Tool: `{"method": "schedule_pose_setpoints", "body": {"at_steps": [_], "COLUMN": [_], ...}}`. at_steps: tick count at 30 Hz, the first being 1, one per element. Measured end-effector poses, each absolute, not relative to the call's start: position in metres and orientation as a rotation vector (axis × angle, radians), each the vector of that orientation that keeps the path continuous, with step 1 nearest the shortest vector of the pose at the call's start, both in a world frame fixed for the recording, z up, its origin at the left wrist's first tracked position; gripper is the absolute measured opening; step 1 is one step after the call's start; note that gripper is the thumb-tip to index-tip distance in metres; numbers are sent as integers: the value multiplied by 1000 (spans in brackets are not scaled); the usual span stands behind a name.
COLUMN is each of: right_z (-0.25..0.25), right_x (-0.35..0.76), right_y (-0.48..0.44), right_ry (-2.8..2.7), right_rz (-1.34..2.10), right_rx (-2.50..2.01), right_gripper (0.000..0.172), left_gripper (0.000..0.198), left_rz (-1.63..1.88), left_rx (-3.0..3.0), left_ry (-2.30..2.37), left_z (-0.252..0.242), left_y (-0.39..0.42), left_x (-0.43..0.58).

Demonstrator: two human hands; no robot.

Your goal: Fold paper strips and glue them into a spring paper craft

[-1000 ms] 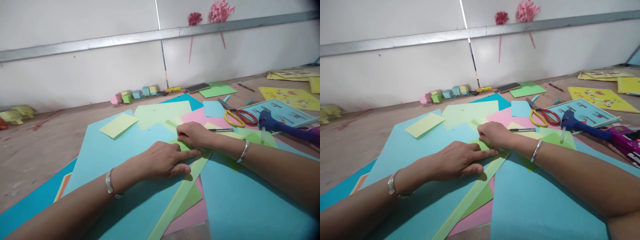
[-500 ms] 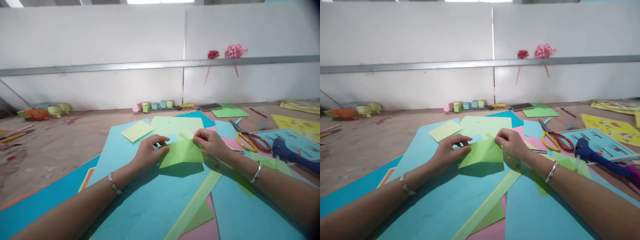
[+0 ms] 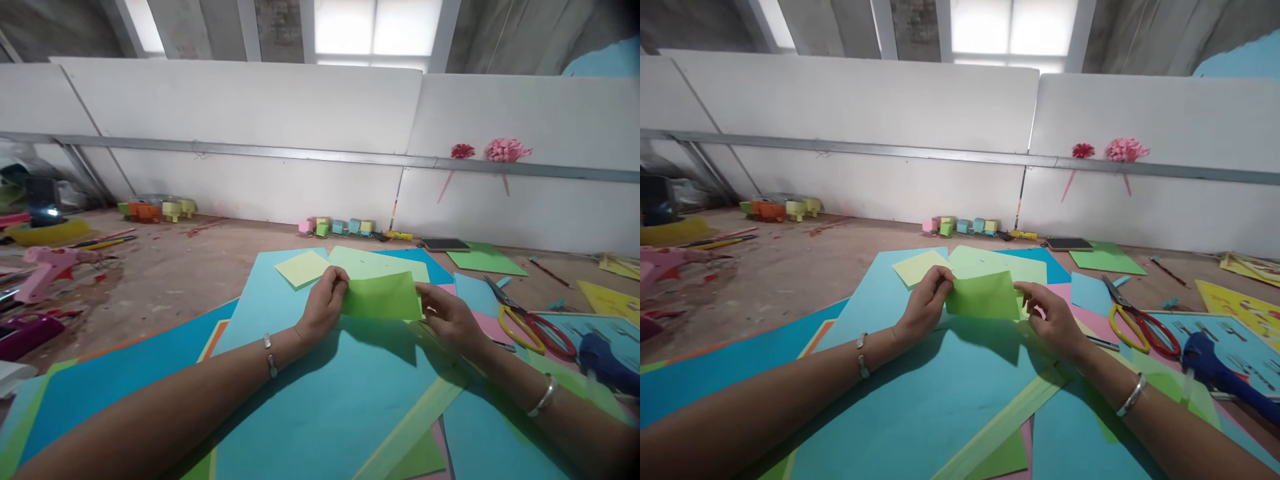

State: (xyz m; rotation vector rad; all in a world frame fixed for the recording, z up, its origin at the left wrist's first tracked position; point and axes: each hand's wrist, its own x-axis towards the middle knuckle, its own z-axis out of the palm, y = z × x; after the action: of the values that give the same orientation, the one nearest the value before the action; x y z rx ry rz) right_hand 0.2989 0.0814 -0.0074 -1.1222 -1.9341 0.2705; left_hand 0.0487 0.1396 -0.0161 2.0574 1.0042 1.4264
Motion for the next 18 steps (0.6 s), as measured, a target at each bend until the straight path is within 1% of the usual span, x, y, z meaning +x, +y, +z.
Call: {"method": "schedule_pose_setpoints", "body": {"at_steps": [1, 4, 6, 8, 10, 12, 14, 16, 18], "right_z": [-8, -8, -6, -4, -2, -2, -2, -3, -5], "right_x": [299, 297, 295, 294, 292, 289, 286, 284, 282], "right_y": [82, 79, 76, 72, 68, 66, 66, 67, 69], "right_ry": [-1944, -1903, -1896, -1990, -2199, -2417, -2563, -2658, -2689], "right_rz": [151, -51, -283, -561, -758, -784, -711, -582, -469], "right_rx": [-1100, -1082, -1068, -966, -772, -587, -523, -560, -656], "right_gripper": [29, 16, 10, 8, 13, 17, 19, 18, 16], "left_gripper": [8, 14, 17, 19, 21, 24, 28, 27, 22], "left_rz": [1454, 1510, 1497, 1413, 1295, 1190, 1101, 1008, 921], "left_rx": [2049, 2064, 2113, 2198, 2286, 2362, 2442, 2543, 2652], "left_ry": [972, 868, 824, 787, 769, 787, 830, 860, 862], "left_z": [-16, -13, -11, -9, -8, -8, -8, -9, -11], "left_y": [139, 137, 139, 143, 148, 152, 152, 150, 147], "left_x": [48, 45, 43, 39, 36, 34, 33, 34, 35]}}
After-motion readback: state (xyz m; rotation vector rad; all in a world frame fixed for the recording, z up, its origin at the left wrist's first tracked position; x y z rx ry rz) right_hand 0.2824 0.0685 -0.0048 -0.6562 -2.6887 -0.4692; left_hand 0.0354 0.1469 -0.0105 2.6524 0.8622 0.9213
